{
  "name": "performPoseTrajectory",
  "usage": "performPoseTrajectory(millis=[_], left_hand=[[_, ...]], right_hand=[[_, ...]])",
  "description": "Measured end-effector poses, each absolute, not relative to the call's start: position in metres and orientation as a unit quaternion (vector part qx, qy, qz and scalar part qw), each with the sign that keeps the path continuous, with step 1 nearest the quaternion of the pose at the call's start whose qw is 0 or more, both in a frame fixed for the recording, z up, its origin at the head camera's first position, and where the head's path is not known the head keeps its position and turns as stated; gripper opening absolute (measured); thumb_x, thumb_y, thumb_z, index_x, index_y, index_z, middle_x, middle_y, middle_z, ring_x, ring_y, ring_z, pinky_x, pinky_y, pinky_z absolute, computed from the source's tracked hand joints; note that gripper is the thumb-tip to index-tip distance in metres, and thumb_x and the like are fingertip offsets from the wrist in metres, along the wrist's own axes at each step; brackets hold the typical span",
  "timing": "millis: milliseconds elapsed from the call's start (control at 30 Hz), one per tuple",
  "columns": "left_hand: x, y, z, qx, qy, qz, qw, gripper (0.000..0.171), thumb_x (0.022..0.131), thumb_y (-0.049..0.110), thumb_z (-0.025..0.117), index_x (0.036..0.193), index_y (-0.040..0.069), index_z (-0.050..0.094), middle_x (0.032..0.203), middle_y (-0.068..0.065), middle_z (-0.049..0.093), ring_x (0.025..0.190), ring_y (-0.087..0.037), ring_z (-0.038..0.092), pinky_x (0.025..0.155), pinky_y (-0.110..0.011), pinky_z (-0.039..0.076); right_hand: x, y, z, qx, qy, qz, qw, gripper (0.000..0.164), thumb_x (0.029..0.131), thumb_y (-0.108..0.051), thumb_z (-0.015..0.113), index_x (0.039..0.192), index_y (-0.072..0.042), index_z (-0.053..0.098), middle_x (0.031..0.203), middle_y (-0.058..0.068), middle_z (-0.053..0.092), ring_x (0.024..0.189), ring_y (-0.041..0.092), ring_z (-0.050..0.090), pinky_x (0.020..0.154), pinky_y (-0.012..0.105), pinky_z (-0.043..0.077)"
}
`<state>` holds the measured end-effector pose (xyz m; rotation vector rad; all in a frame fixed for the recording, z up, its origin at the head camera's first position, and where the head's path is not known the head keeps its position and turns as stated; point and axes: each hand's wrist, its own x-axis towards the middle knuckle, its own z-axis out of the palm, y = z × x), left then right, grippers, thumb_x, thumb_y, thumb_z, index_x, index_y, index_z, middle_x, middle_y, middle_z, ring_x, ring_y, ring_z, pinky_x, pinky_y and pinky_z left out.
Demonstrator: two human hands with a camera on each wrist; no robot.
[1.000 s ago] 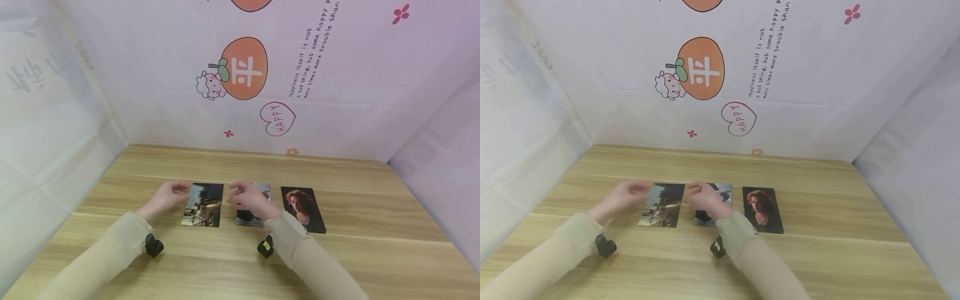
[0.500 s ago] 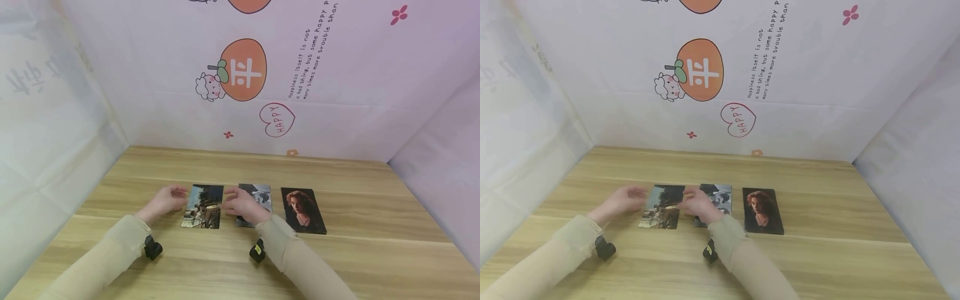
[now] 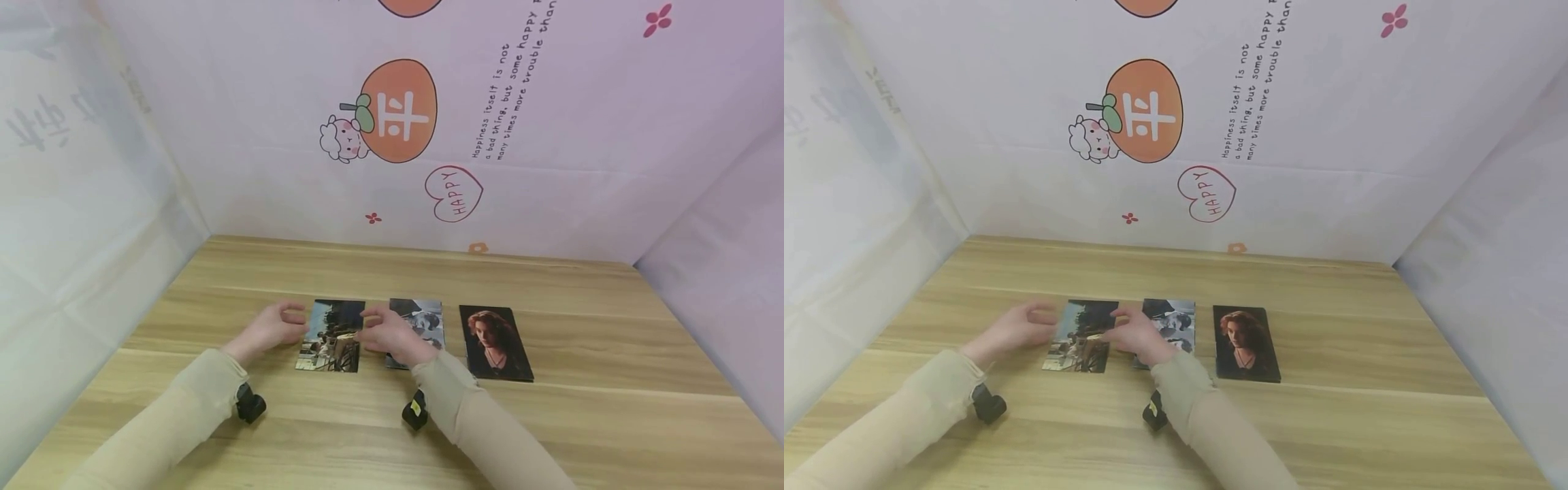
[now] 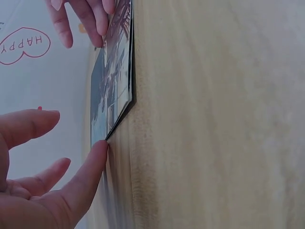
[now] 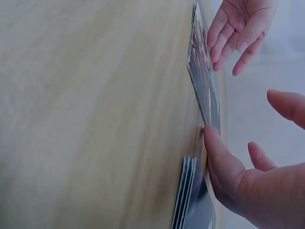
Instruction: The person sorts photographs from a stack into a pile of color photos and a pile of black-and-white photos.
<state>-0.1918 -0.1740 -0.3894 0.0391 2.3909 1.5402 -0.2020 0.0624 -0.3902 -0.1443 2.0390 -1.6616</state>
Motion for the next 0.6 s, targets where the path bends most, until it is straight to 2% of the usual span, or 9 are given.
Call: performPoseTrajectory(millis=[233,600], left_hand=[[-0.1912,-0.1716,-0.3931,0.017,0.811,0.563,0.157,0.055,0.09,0.001,0.057,0.137,-0.014,0.031,0.13,-0.038,0.045,0.114,-0.041,0.055,0.09,-0.031,0.055],[-0.1887,-0.1709,-0.3972,-0.017,0.786,0.597,0.156,0.054,0.092,-0.002,0.052,0.139,-0.013,0.029,0.134,-0.037,0.041,0.121,-0.043,0.049,0.096,-0.034,0.052]], right_hand=[[-0.2002,0.0599,-0.3917,-0.047,0.751,-0.611,0.245,0.054,0.087,-0.003,0.063,0.137,0.001,0.042,0.141,0.025,0.04,0.121,0.037,0.051,0.095,0.04,0.052],[-0.1984,0.0587,-0.3931,-0.033,0.742,-0.628,0.234,0.052,0.088,-0.002,0.061,0.136,0.001,0.042,0.14,0.025,0.04,0.123,0.037,0.05,0.099,0.042,0.049]])
